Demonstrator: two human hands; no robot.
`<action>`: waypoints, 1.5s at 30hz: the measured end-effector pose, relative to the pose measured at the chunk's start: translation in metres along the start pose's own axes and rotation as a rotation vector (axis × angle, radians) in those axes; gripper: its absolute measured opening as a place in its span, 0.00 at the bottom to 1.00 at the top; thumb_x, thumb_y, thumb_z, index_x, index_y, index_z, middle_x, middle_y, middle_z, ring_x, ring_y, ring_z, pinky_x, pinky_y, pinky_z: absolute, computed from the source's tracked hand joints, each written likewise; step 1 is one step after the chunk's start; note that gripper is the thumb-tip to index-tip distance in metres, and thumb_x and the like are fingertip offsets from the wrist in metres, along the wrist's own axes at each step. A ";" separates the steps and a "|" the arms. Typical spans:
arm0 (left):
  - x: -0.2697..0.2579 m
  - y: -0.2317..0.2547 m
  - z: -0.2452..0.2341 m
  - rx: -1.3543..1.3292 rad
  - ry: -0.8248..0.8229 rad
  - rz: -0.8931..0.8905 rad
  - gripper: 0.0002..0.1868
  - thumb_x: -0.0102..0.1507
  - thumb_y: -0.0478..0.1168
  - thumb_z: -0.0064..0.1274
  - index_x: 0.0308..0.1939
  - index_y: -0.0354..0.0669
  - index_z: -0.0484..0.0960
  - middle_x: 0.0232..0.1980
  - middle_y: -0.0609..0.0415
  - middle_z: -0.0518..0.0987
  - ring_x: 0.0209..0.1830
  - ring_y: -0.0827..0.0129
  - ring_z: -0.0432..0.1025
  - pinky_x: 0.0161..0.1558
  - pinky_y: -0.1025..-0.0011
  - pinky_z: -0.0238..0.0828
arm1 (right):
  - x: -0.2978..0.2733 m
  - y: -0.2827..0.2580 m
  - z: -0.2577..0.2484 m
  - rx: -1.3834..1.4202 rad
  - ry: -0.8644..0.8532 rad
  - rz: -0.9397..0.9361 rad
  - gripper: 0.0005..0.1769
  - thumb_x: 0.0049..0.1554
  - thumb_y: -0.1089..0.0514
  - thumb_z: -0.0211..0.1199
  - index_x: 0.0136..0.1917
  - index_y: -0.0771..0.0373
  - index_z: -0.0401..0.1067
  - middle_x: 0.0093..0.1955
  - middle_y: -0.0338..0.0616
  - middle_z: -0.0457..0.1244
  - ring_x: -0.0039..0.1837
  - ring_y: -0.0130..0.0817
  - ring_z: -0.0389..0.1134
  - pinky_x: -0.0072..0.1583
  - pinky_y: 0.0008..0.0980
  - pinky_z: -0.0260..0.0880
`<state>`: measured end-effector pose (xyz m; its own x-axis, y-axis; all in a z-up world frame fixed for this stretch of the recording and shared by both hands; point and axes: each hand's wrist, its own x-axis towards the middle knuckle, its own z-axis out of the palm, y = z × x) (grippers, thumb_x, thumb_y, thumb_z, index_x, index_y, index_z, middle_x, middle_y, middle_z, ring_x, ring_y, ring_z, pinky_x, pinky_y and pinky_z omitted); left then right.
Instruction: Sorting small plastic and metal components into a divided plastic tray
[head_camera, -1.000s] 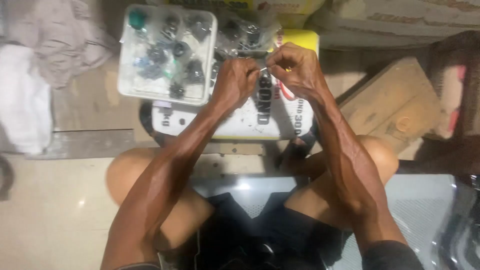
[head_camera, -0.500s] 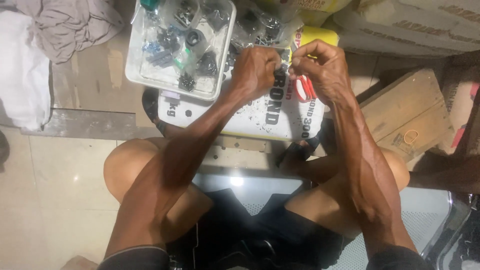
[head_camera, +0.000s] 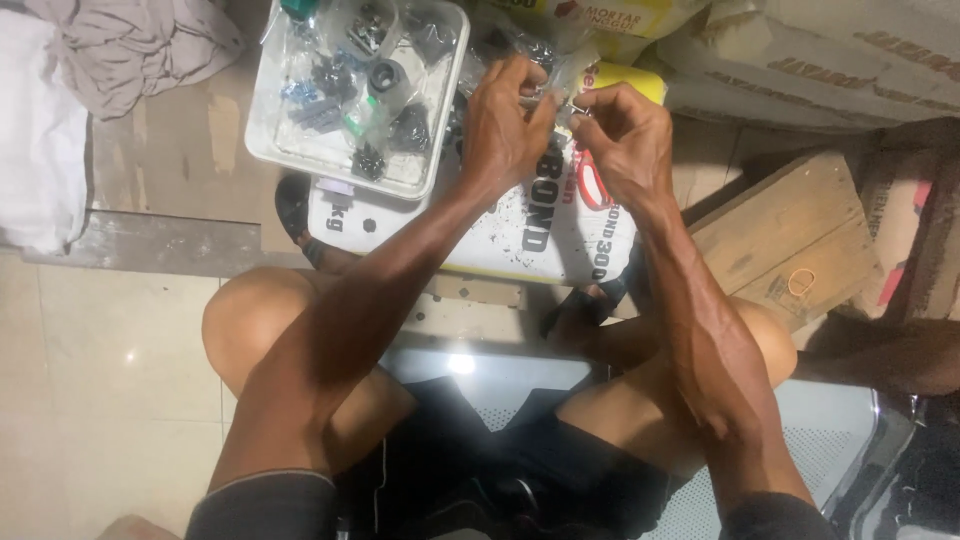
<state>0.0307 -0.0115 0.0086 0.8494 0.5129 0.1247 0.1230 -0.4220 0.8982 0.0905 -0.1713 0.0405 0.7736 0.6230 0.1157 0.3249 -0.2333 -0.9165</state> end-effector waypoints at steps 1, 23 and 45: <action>0.000 -0.001 0.001 0.001 0.002 -0.004 0.06 0.63 0.40 0.57 0.38 0.47 0.75 0.42 0.52 0.77 0.39 0.64 0.77 0.34 0.68 0.83 | 0.000 -0.002 0.001 0.002 -0.004 0.001 0.04 0.66 0.65 0.66 0.53 0.67 0.73 0.46 0.46 0.67 0.43 0.33 0.70 0.47 0.29 0.76; -0.012 -0.072 0.029 0.760 -0.519 -0.332 0.24 0.73 0.40 0.42 0.20 0.55 0.72 0.20 0.66 0.66 0.18 0.81 0.58 0.20 0.79 0.57 | 0.009 0.057 0.050 -0.230 -0.005 0.426 0.09 0.61 0.71 0.59 0.54 0.62 0.71 0.54 0.49 0.71 0.53 0.44 0.74 0.52 0.41 0.80; -0.001 -0.032 -0.007 0.021 -0.448 -0.137 0.16 0.65 0.33 0.56 0.56 0.48 0.82 0.68 0.44 0.76 0.67 0.44 0.72 0.61 0.48 0.76 | 0.007 0.035 0.017 0.110 -0.278 0.380 0.10 0.63 0.72 0.57 0.45 0.58 0.68 0.45 0.41 0.66 0.47 0.31 0.69 0.56 0.35 0.76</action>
<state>0.0224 0.0069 -0.0178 0.9620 0.1938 -0.1923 0.2555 -0.3905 0.8844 0.0977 -0.1628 0.0022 0.6466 0.6887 -0.3281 -0.0232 -0.4121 -0.9108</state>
